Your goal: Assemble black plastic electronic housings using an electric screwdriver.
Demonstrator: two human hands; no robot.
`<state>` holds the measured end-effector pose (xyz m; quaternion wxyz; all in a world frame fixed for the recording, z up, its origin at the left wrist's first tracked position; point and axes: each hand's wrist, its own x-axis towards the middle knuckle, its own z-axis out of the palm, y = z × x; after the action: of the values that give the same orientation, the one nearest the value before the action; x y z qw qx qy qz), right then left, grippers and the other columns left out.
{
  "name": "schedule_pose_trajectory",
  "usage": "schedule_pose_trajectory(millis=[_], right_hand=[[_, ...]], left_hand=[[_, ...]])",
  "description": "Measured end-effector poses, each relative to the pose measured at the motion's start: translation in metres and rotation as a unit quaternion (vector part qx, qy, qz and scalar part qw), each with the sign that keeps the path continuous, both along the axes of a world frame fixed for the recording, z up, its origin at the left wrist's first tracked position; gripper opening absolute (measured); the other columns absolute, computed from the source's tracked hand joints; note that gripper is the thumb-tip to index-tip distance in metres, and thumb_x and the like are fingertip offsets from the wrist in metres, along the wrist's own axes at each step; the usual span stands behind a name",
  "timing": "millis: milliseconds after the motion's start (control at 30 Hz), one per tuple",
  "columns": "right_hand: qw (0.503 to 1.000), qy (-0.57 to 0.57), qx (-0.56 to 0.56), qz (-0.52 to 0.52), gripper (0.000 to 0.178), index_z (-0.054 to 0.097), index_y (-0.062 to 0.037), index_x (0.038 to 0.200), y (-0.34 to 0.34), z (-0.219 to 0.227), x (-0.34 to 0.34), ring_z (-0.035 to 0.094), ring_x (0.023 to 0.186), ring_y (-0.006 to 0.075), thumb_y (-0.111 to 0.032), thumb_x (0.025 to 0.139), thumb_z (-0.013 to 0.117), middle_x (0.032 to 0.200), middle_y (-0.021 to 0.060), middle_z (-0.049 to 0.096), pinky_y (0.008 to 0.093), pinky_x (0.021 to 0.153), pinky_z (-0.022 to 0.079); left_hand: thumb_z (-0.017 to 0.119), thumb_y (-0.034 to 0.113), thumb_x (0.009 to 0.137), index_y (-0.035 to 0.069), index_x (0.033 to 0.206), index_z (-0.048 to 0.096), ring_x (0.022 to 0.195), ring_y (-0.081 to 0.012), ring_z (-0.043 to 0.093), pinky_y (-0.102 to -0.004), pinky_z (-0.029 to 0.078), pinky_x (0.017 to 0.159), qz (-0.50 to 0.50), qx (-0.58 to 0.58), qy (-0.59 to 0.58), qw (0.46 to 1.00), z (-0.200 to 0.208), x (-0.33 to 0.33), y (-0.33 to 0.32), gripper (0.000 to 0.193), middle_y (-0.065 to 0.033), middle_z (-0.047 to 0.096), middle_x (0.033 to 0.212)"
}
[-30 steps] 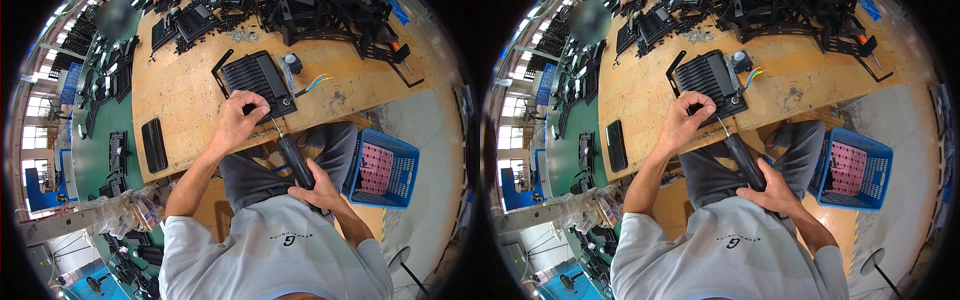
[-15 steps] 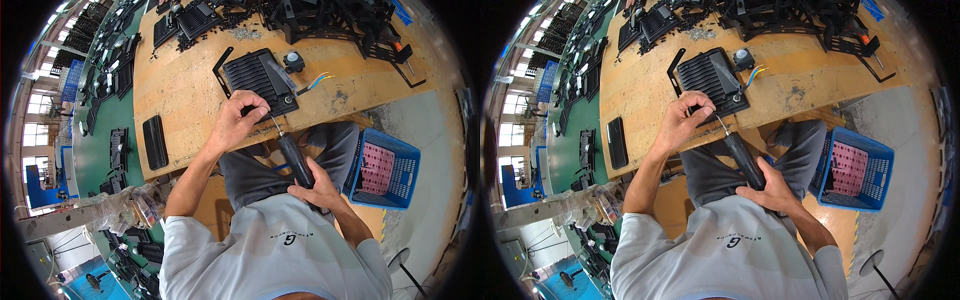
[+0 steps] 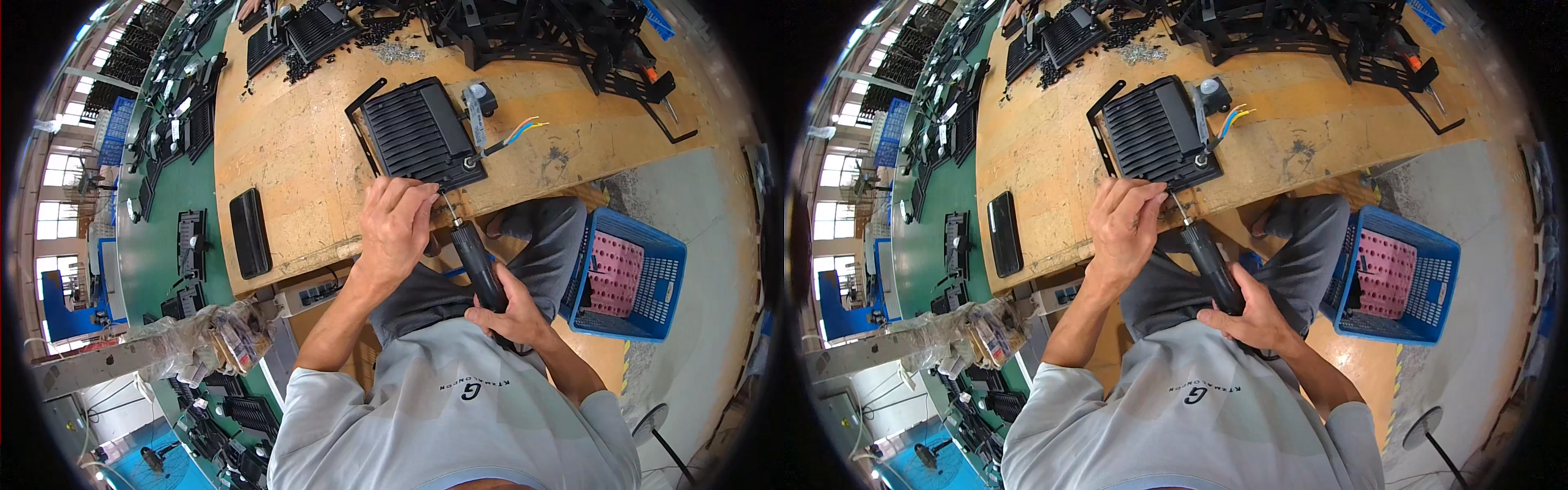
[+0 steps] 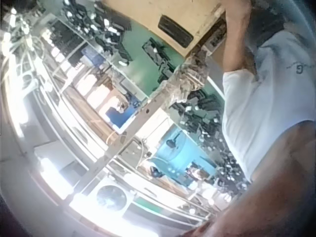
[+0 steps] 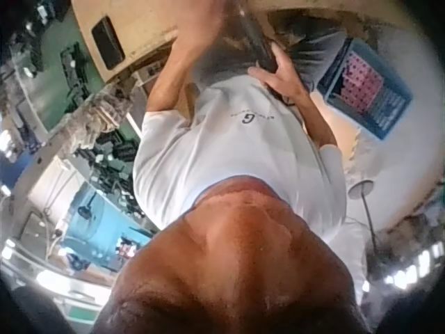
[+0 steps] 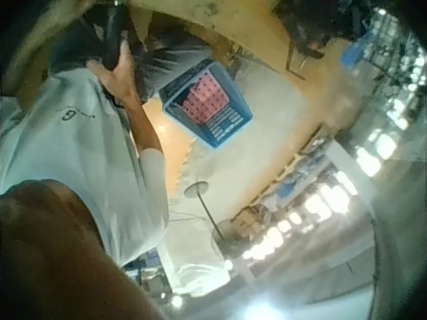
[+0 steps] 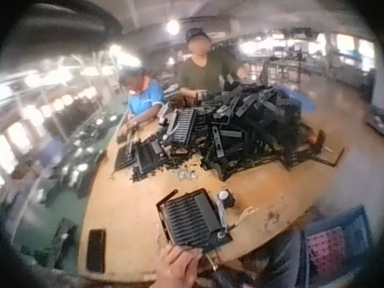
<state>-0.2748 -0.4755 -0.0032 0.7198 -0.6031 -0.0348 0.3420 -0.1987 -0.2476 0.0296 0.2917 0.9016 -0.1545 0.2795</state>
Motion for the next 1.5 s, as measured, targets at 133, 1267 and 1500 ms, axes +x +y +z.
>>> schedule_pose_trajectory(millis=[133, 1267, 1500], right_hand=[[1.000, 0.010, 0.021, -0.012, 0.046, 0.050, -0.0042, 0.112, -0.001, 0.003, -0.003, 0.054, 0.055, 0.0057, -0.019, 0.084, 0.084, 0.078, -0.0006, 0.057, 0.0234, 0.048, 0.044], [0.998, 0.051, 0.035, 0.003, 0.045, 0.045, -0.0028, 0.119, 0.002, 0.017, 0.003, 0.056, 0.054, 0.0088, -0.016, 0.091, 0.077, 0.078, 0.0022, 0.056, 0.0256, 0.047, 0.046], [0.996, 0.084, 0.025, 0.015, 0.044, 0.043, -0.0027, 0.121, 0.001, 0.027, 0.007, 0.057, 0.052, 0.0107, -0.016, 0.093, 0.074, 0.077, 0.0025, 0.054, 0.0268, 0.046, 0.046]], left_hand=[[0.074, -0.005, 0.077, 0.002, 0.094, 0.071, 0.076, -0.0261, 0.057, -0.0367, 0.049, 0.069, -0.026, 0.056, -0.026, 0.998, 0.010, 0.004, -0.006, 0.019, -0.0080, 0.066, 0.088], [0.075, -0.002, 0.081, 0.002, 0.106, 0.076, 0.115, -0.0290, 0.068, -0.0395, 0.055, 0.096, -0.027, 0.059, 0.001, 0.998, -0.012, 0.005, 0.016, 0.025, -0.0135, 0.075, 0.111], [0.074, -0.004, 0.081, 0.002, 0.105, 0.076, 0.112, -0.0295, 0.070, -0.0376, 0.057, 0.096, -0.047, 0.046, 0.017, 0.998, -0.009, 0.007, 0.021, 0.025, -0.0131, 0.075, 0.110]])
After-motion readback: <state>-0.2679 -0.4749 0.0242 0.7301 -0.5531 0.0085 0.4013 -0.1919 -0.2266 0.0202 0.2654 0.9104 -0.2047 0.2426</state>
